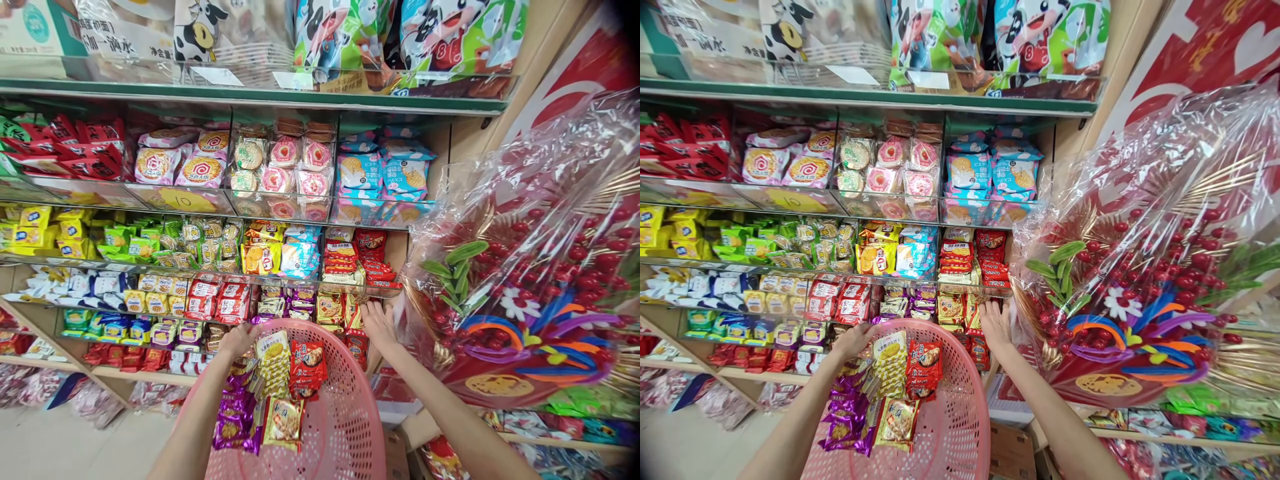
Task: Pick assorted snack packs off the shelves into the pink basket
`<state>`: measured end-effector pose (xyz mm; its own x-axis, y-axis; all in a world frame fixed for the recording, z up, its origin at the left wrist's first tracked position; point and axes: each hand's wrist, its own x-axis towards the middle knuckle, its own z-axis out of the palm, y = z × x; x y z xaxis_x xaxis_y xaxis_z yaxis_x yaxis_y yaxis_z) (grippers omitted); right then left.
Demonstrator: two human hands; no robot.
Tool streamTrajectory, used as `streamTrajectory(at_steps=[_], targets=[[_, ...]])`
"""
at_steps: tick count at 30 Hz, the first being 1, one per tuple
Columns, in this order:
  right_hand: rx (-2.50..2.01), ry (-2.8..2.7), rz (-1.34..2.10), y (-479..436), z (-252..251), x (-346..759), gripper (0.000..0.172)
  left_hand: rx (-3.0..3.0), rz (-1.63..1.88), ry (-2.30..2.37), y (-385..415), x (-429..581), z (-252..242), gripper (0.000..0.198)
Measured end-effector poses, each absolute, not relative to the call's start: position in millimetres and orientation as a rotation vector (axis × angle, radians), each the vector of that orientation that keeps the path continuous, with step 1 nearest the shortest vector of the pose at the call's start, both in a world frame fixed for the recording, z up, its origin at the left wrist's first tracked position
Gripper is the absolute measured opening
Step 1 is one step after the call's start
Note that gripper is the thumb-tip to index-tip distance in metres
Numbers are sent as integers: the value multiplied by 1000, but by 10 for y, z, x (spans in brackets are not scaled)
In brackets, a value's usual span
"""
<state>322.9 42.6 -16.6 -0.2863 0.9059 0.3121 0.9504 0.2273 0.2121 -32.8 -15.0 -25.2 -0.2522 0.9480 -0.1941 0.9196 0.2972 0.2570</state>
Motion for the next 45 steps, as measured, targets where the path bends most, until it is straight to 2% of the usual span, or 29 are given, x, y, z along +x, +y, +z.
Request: streamTrajectory(at_steps=[4,9,17,20,23,25,28,30,33,38,42,45], targets=[[-1778,-2374,-547,408,-128,3228,22,1691,132,2258,-153,-329,-258,65],[-1718,-2392,-560,378,-55,3204,29,1704,149,2258,-147,-352,-299,67],[-1567,-2480,-493,351,0,3215,17,1707,164,2251,-140,-377,-330,66],[-1435,-2462,-371,301,43,3214,14,1698,172,2257,-143,-369,-319,67],[-1346,-2312,-33,180,112,3131,12,1693,151,2266,-150,-354,-301,68],[-1317,-2085,383,45,153,3018,21,1697,144,2264,-157,-342,-289,68],[-1183,-1652,1195,-237,171,2802,40,1701,156,2260,-166,-330,-280,68],[-1035,-1408,1652,-448,137,2668,45,1698,157,2264,-169,-327,-280,69],[-985,-1158,2074,-732,14,2523,46,1682,160,2270,-171,-326,-281,69],[-1071,-1171,2423,-1010,-245,2390,49,1680,158,2265,-174,-328,-279,71],[-1146,-1316,2450,-1056,-433,2307,62,1707,134,2272,-172,-333,-283,71],[-1147,-1440,2408,-1012,-605,2238,58,1704,133,2274,-169,-336,-289,70]])
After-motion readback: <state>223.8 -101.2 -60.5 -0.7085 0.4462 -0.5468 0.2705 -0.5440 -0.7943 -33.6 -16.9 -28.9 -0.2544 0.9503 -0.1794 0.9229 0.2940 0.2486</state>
